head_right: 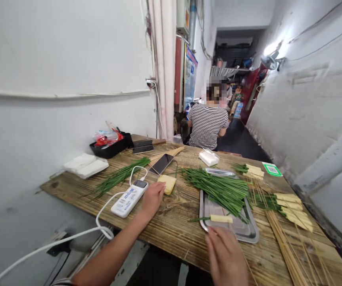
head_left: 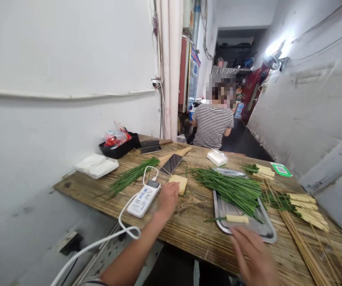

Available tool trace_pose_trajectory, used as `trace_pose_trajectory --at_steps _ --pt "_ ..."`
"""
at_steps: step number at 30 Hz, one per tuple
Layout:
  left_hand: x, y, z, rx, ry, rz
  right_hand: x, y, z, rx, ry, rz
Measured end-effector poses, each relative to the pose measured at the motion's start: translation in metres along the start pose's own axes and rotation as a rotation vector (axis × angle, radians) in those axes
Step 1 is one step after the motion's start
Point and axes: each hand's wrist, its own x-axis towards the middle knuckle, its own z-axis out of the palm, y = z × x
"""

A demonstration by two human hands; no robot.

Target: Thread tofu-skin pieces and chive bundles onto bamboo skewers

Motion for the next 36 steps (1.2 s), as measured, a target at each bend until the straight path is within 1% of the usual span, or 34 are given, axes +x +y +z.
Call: trace_pose_trajectory --at_steps 2,3,4,6,7,9,10,12,17,21,24,26,29,31,34,36 --pt "-0.016 -0.015 -0.011 0.014 0.016 -0.052 0.052 -0.032 0.034 0.138 -0.054 -0.022" --pt "-0.023 -0.018 -0.014 0.018 -0.014 -0.049 0.077 -0.043 0.054 0.198 -0.088 -0.052" --pt "-0.029 -0.018 -0.014 0.028 -0.053 -0.036 0.101 -0.051 0.074 0.227 -0.128 -0.084" --pt "-0.035 -0.015 -0.013 0.064 -0.123 -0.011 0.139 -0.057 0.112 0.183 -0.238 -0.109" --pt "-0.036 -0.012 -0.012 0.083 -0.148 -0.008 0.153 -0.057 0.128 0.134 -0.292 -0.12" --pt "-0.036 -0.009 -0.01 0.1 -0.182 -0.01 0.17 -0.054 0.154 0.1 -0.324 -0.131" --pt "-0.035 -0.009 -0.01 0.097 -0.191 -0.013 0.174 -0.052 0.162 0.092 -0.329 -0.136" --pt "-0.034 -0.01 -0.01 0.075 -0.197 -0.019 0.177 -0.049 0.171 0.092 -0.332 -0.142" --pt "-0.035 -0.015 -0.01 0.007 -0.172 -0.039 0.18 -0.041 0.174 0.164 -0.338 -0.124" --pt "-0.036 -0.016 -0.008 -0.003 -0.176 -0.046 0.188 -0.034 0.176 0.249 -0.341 -0.091" --pt "-0.036 -0.016 -0.007 0.005 -0.175 -0.052 0.192 -0.034 0.178 0.3 -0.317 -0.051" --pt "-0.037 -0.016 -0.008 0.011 -0.165 -0.056 0.195 -0.034 0.175 0.337 -0.278 -0.008" --pt "-0.037 -0.016 -0.01 -0.004 -0.13 -0.08 0.199 -0.029 0.161 0.397 -0.193 0.086" --pt "-0.037 -0.016 -0.012 -0.045 -0.073 -0.098 0.2 -0.021 0.145 0.437 -0.154 0.152" --pt "-0.037 -0.017 -0.014 -0.102 0.018 -0.106 0.199 -0.002 0.119 0.493 -0.161 0.238" --pt "-0.036 -0.017 -0.015 -0.115 0.052 -0.094 0.198 0.008 0.102 0.514 -0.185 0.279"
